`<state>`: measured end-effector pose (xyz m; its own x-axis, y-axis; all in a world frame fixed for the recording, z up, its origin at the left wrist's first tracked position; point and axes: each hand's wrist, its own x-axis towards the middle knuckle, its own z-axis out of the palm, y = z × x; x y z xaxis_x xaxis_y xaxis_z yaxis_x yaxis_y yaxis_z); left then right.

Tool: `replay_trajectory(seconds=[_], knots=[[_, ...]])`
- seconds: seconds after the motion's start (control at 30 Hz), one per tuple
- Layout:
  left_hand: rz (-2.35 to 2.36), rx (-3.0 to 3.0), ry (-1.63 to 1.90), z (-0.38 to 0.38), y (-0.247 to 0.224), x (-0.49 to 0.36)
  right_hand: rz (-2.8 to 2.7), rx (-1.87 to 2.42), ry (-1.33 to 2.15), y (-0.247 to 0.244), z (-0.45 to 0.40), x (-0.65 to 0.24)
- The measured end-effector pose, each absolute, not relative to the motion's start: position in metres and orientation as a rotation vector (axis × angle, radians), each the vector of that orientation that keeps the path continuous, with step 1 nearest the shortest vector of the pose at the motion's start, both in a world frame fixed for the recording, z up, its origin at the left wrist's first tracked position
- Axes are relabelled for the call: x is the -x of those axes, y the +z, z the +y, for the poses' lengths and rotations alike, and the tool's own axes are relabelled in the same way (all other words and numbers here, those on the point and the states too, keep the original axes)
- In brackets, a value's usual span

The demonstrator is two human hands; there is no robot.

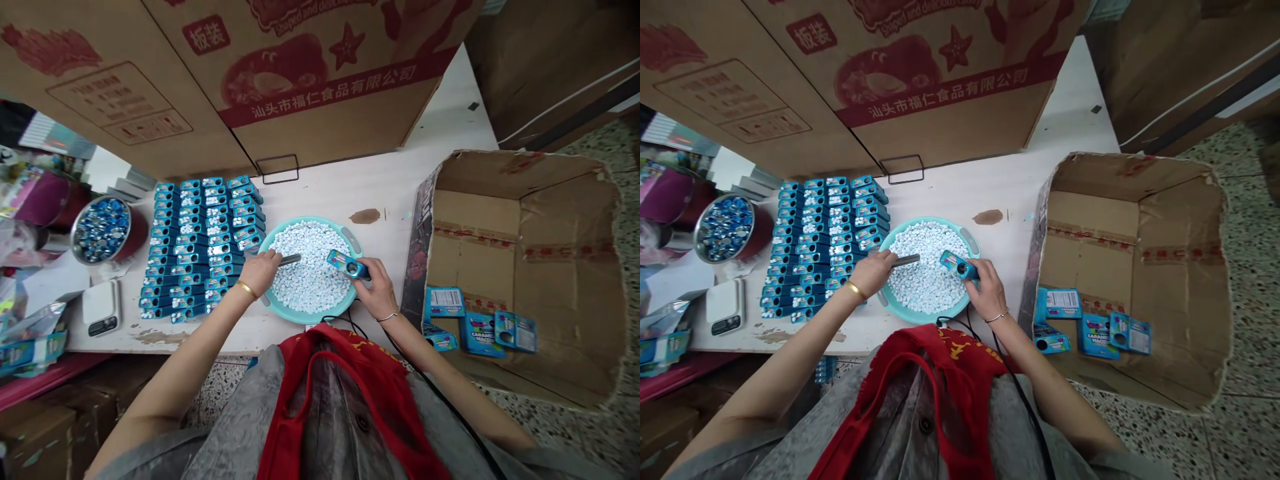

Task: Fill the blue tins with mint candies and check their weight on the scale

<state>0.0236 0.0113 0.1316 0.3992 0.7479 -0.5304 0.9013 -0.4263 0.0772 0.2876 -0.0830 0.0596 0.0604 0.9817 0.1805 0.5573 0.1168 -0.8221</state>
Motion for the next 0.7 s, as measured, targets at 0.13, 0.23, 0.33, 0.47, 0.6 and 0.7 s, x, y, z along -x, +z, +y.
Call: replay_trajectory(seconds=[0.13,0.23,0.33,0.47,0.6,0.7], knots=[[1.371,-2.214,-0.547,0.001,0.054,-0.023,-1.547,1.607,0.641,0.069,-0.084,-0.301],[1.297,-2.172,-0.426,-0.005,0.017,-0.051,-1.520,1.642,0.604,0.073,-0.085,-0.307],[1.234,-2.125,-0.302,-0.007,0.001,-0.072,-1.486,1.675,0.565,0.074,-0.086,-0.309],[1.162,-2.059,-0.155,-0.009,0.010,-0.064,-1.451,1.710,0.551,0.071,-0.088,-0.311],[1.087,-2.043,-0.017,-0.008,0.051,-0.038,-1.454,1.714,0.567,0.069,-0.088,-0.312],[1.014,-2.081,0.069,-0.001,0.094,-0.028,-1.518,1.683,0.606,0.068,-0.085,-0.307]])
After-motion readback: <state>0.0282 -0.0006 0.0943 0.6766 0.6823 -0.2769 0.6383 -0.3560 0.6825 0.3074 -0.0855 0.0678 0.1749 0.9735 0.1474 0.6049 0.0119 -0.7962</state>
